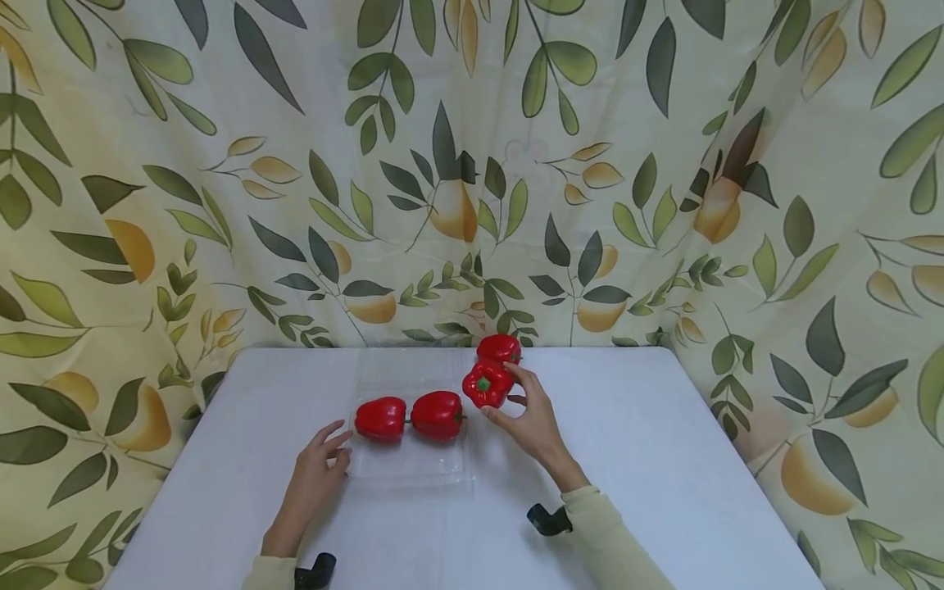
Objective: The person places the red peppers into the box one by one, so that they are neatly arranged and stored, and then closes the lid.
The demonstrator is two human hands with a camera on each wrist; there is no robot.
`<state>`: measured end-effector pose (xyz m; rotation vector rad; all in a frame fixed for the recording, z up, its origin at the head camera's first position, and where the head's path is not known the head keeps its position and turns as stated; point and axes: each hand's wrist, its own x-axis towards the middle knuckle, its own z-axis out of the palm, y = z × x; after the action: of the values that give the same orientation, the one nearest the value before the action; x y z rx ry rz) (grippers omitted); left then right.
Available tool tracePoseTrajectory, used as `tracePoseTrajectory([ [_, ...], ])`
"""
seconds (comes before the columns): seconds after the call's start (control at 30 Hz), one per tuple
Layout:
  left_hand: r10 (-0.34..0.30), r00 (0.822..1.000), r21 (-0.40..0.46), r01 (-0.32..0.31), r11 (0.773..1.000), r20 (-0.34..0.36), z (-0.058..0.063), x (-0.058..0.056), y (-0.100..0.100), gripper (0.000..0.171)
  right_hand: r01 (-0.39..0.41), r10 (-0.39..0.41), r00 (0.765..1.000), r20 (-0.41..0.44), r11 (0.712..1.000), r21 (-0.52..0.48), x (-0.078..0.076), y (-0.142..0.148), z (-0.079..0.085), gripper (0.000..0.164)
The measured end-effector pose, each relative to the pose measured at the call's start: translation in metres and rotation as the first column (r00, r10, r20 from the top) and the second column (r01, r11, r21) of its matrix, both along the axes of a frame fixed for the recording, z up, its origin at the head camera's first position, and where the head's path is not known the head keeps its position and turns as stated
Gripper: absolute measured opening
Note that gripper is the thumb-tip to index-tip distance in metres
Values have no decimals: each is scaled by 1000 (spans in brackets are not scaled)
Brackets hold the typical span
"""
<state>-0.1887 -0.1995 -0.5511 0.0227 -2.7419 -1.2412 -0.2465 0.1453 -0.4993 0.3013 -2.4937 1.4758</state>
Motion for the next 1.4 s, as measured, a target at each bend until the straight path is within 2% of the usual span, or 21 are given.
tracePoseTrajectory([
  [0.17,2,1000,11,-2,1000,-12,-2,1,2,35,-6,6,1000,-1,1000,-25,7,-3,0,81],
  [0.4,1,999,28,0,1000,-39,-1,3,0,35,-41,41,999,-9,999,-7,11,-12,0,79],
  [0.63,-6,997,31,9,999,-74,0,1,-1,34,-48,47,998,-29,999,-17,14,-19,4,77],
  [0.73,-2,998,32,4,999,-62,-3,1,0,34,-50,49,998,-36,998,-24,15,-20,5,73],
  [0.9,6,999,26,-5,1000,-36,-3,2,-1,34,-52,51,998,-23,998,-29,18,-23,9,72],
  [1.17,6,998,25,-4,1000,-61,-3,3,0,34,-52,51,999,-6,993,-103,19,-26,13,71],
  [1.4,7,997,20,-5,1000,-75,-3,3,1,33,-41,49,998,50,990,-137,20,-30,12,72],
])
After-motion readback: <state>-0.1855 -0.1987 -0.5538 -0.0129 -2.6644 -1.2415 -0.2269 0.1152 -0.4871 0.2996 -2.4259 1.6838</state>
